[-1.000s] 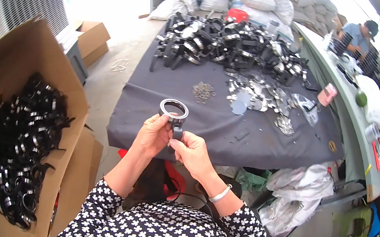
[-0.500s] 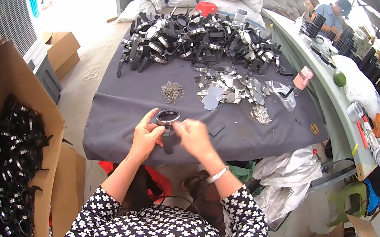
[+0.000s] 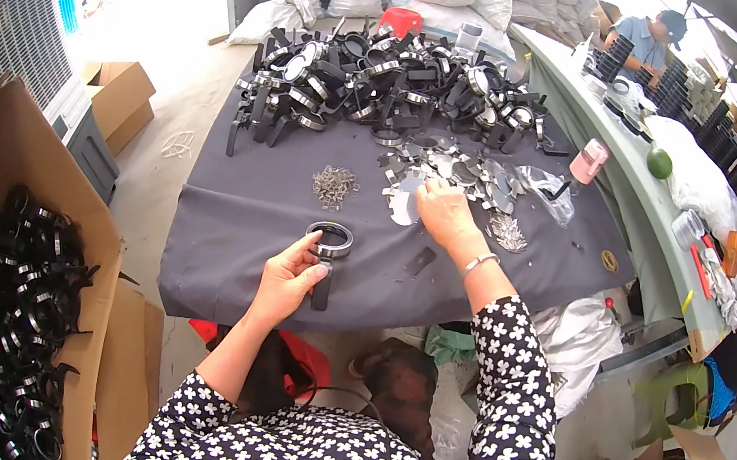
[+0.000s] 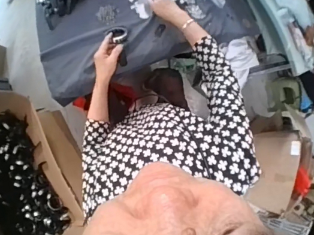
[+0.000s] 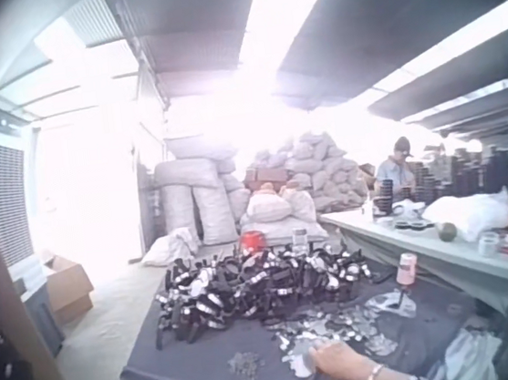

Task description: Assembling small hardware components by hand at an industrial workbench.

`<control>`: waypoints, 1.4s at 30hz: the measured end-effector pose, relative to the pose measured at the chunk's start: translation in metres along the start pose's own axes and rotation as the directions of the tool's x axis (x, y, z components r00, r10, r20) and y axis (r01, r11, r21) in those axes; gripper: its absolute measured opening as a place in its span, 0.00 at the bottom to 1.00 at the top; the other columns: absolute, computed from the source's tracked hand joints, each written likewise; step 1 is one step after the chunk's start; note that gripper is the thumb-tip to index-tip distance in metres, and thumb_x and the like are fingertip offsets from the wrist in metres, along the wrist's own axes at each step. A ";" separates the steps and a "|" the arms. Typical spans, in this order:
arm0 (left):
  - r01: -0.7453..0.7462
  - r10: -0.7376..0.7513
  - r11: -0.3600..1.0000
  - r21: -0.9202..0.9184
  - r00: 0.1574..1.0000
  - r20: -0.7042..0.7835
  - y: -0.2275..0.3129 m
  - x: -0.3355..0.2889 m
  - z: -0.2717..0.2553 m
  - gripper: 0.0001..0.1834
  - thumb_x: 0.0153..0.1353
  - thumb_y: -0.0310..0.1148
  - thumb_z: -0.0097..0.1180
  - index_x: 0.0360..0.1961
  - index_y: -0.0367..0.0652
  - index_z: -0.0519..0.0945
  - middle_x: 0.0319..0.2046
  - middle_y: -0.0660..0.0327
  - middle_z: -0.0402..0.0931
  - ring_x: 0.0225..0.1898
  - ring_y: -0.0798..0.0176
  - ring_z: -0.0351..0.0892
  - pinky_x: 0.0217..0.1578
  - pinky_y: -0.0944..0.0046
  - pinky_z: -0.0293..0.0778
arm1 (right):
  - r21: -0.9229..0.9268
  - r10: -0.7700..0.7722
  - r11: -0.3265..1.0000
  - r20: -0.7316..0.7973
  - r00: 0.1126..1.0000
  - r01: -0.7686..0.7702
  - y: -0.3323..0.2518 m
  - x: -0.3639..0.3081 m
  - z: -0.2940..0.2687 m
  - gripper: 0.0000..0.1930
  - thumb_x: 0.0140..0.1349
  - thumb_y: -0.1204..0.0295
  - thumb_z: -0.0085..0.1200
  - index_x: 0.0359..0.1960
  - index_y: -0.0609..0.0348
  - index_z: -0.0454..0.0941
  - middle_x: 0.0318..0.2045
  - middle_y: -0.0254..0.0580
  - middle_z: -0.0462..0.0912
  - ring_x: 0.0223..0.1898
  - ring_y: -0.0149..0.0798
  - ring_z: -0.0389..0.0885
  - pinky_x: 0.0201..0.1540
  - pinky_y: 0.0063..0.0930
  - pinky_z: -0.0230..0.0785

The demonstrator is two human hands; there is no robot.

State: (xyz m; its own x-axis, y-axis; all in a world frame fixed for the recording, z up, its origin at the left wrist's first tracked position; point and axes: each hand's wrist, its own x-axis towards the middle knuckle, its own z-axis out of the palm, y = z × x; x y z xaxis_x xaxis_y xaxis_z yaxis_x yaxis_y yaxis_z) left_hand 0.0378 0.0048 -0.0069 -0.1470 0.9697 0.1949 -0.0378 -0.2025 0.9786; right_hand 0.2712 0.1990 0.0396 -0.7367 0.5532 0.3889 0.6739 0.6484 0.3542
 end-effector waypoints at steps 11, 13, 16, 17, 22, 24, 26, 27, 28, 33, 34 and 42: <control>-0.008 0.009 0.999 -0.043 1.000 0.016 0.005 0.000 -0.004 0.28 0.57 0.23 0.59 0.60 0.34 0.69 0.30 0.67 0.75 0.29 0.78 0.71 0.27 0.75 0.69 | 0.207 -0.241 0.948 -0.038 0.970 0.244 -0.094 -0.049 -0.063 0.05 0.51 0.74 0.52 0.30 0.56 0.72 0.25 0.39 0.76 0.29 0.42 0.80 0.30 0.32 0.74; 0.022 -0.020 0.997 -0.075 0.999 0.033 0.007 0.002 -0.003 0.31 0.55 0.22 0.59 0.62 0.33 0.66 0.33 0.64 0.75 0.31 0.77 0.73 0.28 0.74 0.70 | 0.275 -0.252 0.929 -0.018 0.968 0.247 -0.100 -0.057 -0.062 0.04 0.50 0.74 0.52 0.29 0.57 0.72 0.25 0.39 0.76 0.30 0.42 0.80 0.31 0.32 0.74; 0.056 -0.050 0.993 -0.105 0.997 0.053 0.007 0.003 -0.005 0.35 0.55 0.21 0.58 0.65 0.34 0.61 0.35 0.64 0.76 0.32 0.75 0.75 0.28 0.73 0.72 | 0.369 -0.081 0.917 -0.197 0.977 0.151 -0.100 -0.056 -0.065 0.04 0.50 0.76 0.53 0.27 0.59 0.72 0.25 0.40 0.74 0.32 0.43 0.78 0.31 0.32 0.73; 0.056 -0.051 0.993 -0.102 0.998 0.047 0.006 0.002 -0.006 0.35 0.55 0.21 0.58 0.65 0.34 0.61 0.35 0.64 0.76 0.32 0.75 0.75 0.28 0.73 0.72 | 0.373 -0.085 0.914 -0.200 0.976 0.156 -0.101 -0.052 -0.068 0.04 0.50 0.76 0.53 0.27 0.59 0.72 0.25 0.40 0.74 0.32 0.43 0.78 0.31 0.32 0.73; -0.016 0.016 0.998 -0.054 1.000 0.011 0.000 -0.001 -0.004 0.38 0.55 0.21 0.58 0.67 0.40 0.58 0.32 0.66 0.75 0.28 0.76 0.74 0.27 0.73 0.71 | 0.659 0.293 0.751 -0.391 0.873 0.044 -0.122 -0.020 -0.076 0.05 0.49 0.80 0.58 0.28 0.59 0.77 0.30 0.43 0.80 0.34 0.47 0.80 0.34 0.35 0.74; -0.033 0.033 0.997 -0.069 0.999 -0.002 -0.001 -0.001 -0.003 0.39 0.55 0.21 0.59 0.68 0.41 0.57 0.31 0.66 0.74 0.28 0.77 0.73 0.26 0.73 0.71 | 0.751 0.316 0.656 -0.367 0.875 0.078 -0.136 -0.009 -0.069 0.05 0.51 0.80 0.57 0.30 0.60 0.76 0.34 0.47 0.82 0.35 0.48 0.82 0.36 0.36 0.75; -0.054 0.052 0.995 -0.079 0.998 -0.028 0.002 -0.002 -0.003 0.40 0.55 0.21 0.59 0.68 0.43 0.57 0.31 0.66 0.74 0.27 0.77 0.72 0.26 0.73 0.70 | 0.718 0.261 0.689 -0.373 0.890 0.099 -0.143 -0.006 -0.059 0.06 0.51 0.80 0.57 0.31 0.60 0.76 0.34 0.47 0.82 0.35 0.48 0.81 0.36 0.35 0.76; -0.038 0.038 0.998 -0.054 0.999 -0.017 0.003 -0.002 -0.003 0.40 0.55 0.21 0.59 0.69 0.43 0.56 0.31 0.67 0.74 0.26 0.77 0.72 0.26 0.74 0.70 | 0.678 0.208 0.726 -0.376 0.903 0.115 -0.146 -0.005 -0.055 0.06 0.51 0.79 0.56 0.32 0.61 0.75 0.34 0.47 0.82 0.35 0.48 0.81 0.35 0.35 0.76; -0.021 0.021 0.999 -0.030 1.000 -0.008 0.003 -0.002 -0.003 0.41 0.55 0.21 0.59 0.69 0.42 0.55 0.30 0.67 0.74 0.26 0.78 0.71 0.26 0.74 0.69 | 0.665 0.195 0.736 -0.392 0.899 0.130 -0.148 -0.004 -0.054 0.06 0.52 0.79 0.56 0.32 0.60 0.74 0.34 0.46 0.82 0.34 0.48 0.81 0.34 0.35 0.76; -0.026 0.026 1.000 -0.011 1.000 0.015 -0.003 0.001 -0.005 0.38 0.56 0.22 0.59 0.67 0.41 0.59 0.31 0.67 0.73 0.26 0.78 0.70 0.25 0.75 0.69 | 0.723 0.205 0.678 -0.358 0.911 0.131 -0.149 -0.006 -0.053 0.06 0.51 0.80 0.55 0.31 0.60 0.74 0.33 0.45 0.81 0.34 0.48 0.81 0.35 0.36 0.75; -0.024 0.023 0.999 0.028 0.999 0.028 -0.002 0.001 -0.006 0.36 0.57 0.23 0.59 0.67 0.40 0.60 0.33 0.66 0.73 0.28 0.78 0.71 0.24 0.75 0.69 | 0.700 0.171 0.699 -0.358 0.918 0.144 -0.149 -0.007 -0.053 0.05 0.51 0.79 0.55 0.31 0.60 0.74 0.33 0.45 0.81 0.34 0.48 0.81 0.35 0.36 0.75; 0.000 0.000 1.000 0.005 1.000 0.016 0.007 0.003 -0.001 0.20 0.60 0.25 0.55 0.55 0.38 0.73 0.25 0.68 0.74 0.21 0.79 0.68 0.20 0.76 0.66 | 0.677 0.166 0.720 -0.381 0.910 0.153 -0.150 -0.009 -0.051 0.06 0.50 0.77 0.55 0.31 0.59 0.75 0.33 0.44 0.81 0.34 0.47 0.81 0.36 0.35 0.75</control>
State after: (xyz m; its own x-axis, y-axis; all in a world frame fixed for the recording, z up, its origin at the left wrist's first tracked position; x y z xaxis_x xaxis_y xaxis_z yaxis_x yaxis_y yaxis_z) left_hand 0.0365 0.0058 0.0007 -0.1312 0.9718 0.1958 -0.0330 -0.2017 0.9789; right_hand 0.1796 0.0699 0.0257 -0.5369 0.4114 0.7366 0.3346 0.9053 -0.2617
